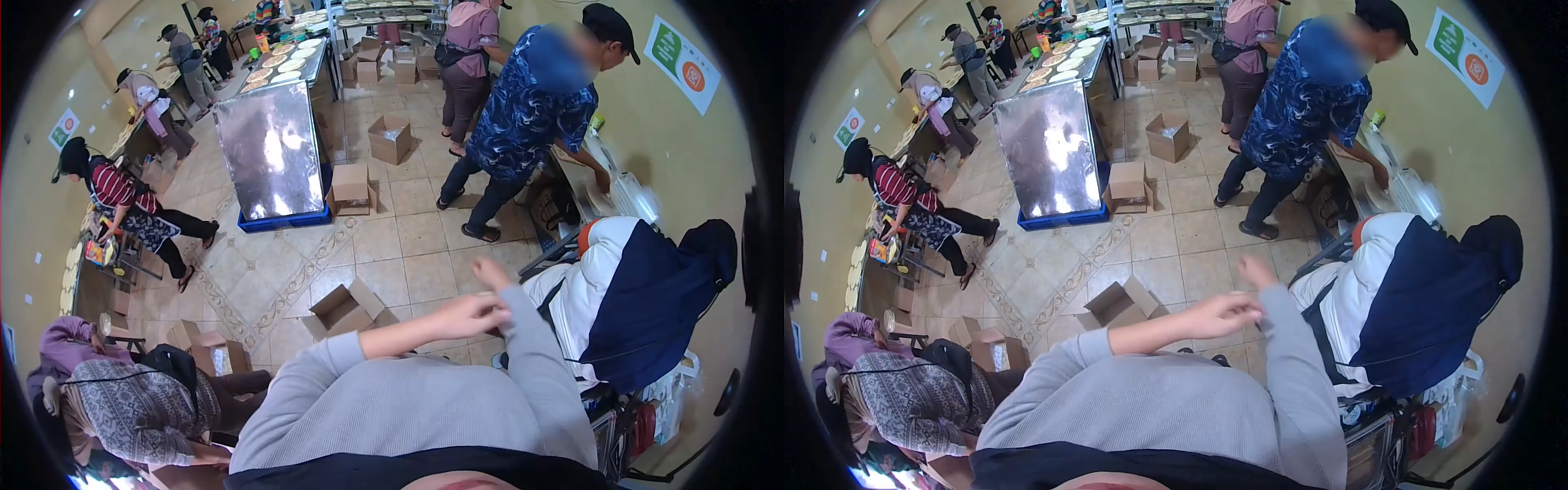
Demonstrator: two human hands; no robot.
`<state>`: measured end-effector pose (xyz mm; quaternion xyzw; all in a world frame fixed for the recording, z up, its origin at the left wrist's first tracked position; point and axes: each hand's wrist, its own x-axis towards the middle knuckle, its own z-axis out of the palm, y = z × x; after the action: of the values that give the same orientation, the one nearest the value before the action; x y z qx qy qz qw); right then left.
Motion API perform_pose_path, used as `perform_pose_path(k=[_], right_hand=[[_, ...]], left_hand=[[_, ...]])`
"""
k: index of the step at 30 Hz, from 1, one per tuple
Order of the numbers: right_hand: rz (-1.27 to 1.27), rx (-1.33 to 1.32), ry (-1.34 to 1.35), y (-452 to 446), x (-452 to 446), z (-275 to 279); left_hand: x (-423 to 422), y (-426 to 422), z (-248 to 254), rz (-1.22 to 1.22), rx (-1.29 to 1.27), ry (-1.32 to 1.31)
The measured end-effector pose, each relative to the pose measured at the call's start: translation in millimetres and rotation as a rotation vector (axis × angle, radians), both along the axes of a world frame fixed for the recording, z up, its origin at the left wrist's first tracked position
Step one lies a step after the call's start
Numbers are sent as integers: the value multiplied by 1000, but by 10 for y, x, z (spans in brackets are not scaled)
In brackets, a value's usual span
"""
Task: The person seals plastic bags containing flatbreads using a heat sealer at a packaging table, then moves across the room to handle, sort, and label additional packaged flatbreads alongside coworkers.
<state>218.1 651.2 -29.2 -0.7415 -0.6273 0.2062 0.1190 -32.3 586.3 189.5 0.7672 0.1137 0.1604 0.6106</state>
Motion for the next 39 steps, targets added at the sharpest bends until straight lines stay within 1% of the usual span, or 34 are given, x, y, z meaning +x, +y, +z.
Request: perform_pose_path(k=[1, 2, 3, 4, 5, 7, 8, 11, 12, 15, 16, 17, 19, 21, 22, 23, 25, 26, 28, 29, 30, 33, 34, 35, 37, 38, 39], right_hand=[[45, 46, -56, 244, -105, 481], [54, 108, -168, 421, -171, 827], [95, 139, -229, 586, -128, 1009], [136, 165, -297, 630, -126, 1322], [167, 269, -385, 654, -73, 1507], [142, 318, -522, 635, 99, 1819], [143, 321, -600, 610, 215, 1944], [101, 293, -762, 412, 536, 2238], [81, 251, -787, 355, 644, 2305], [-6, 143, -900, 229, 886, 2580], [-51, 135, -905, 201, 951, 2679], [-121, 129, -854, 170, 1032, 2805], [-321, 285, -660, 108, 1188, 3069], [-620, 535, -333, 154, 1348, 3396], [-752, 651, -154, 164, 1434, 3498], [-761, 725, 247, 302, 1752, 3560], [-887, 1066, 1202, 283, 1558, 3840], [-855, 1096, 1307, 280, 1547, 3850], [-782, 1152, 1511, 301, 1578, 3836], [-812, 1162, 1535, 320, 1581, 3798], [-843, 1172, 1558, 353, 1582, 3733], [-947, 1191, 1651, 426, 1594, 3641], [-982, 1215, 1686, 470, 1569, 3662], [-1017, 1235, 1721, 521, 1552, 3691], [-963, 1233, 1717, 658, 1484, 3703], [-921, 1227, 1728, 743, 1437, 3684], [-877, 1223, 1740, 868, 1406, 3657]], left_hand=[[59, -71, 301, -24, 200, -21], [116, -178, 504, 57, 315, -100], [184, -262, 675, 132, 435, -182], [236, -304, 784, 200, 556, -269], [269, -302, 852, 180, 594, -258], [390, -303, 964, 107, 663, -250], [464, -323, 984, 75, 695, -290], [617, -458, 1092, 71, 650, -378], [701, -488, 1035, 80, 594, -498], [632, -591, 1202, -302, -244, -198], [602, -607, 1253, -482, -508, -219], [532, -665, 1234, -569, -509, -242], [370, -784, 1179, -748, -482, -304], [232, -711, 1275, -803, -476, -171], [198, -671, 1272, -785, -605, -163], [213, -666, 1221, -734, -527, -236], [232, -611, 1025, -614, -380, -365], [266, -545, 990, -459, 0, -561], [375, -373, 939, -202, 443, -596], [388, -332, 922, -68, 663, -605], [364, -348, 914, -77, 639, -605], [226, -395, 746, -423, -607, -556], [207, -293, 836, -512, -824, -557], [213, -267, 843, -437, -721, -576], [207, -262, 820, -273, -525, -600], [212, -281, 880, -188, -320, -654], [188, -209, 880, -153, -53, -641]])
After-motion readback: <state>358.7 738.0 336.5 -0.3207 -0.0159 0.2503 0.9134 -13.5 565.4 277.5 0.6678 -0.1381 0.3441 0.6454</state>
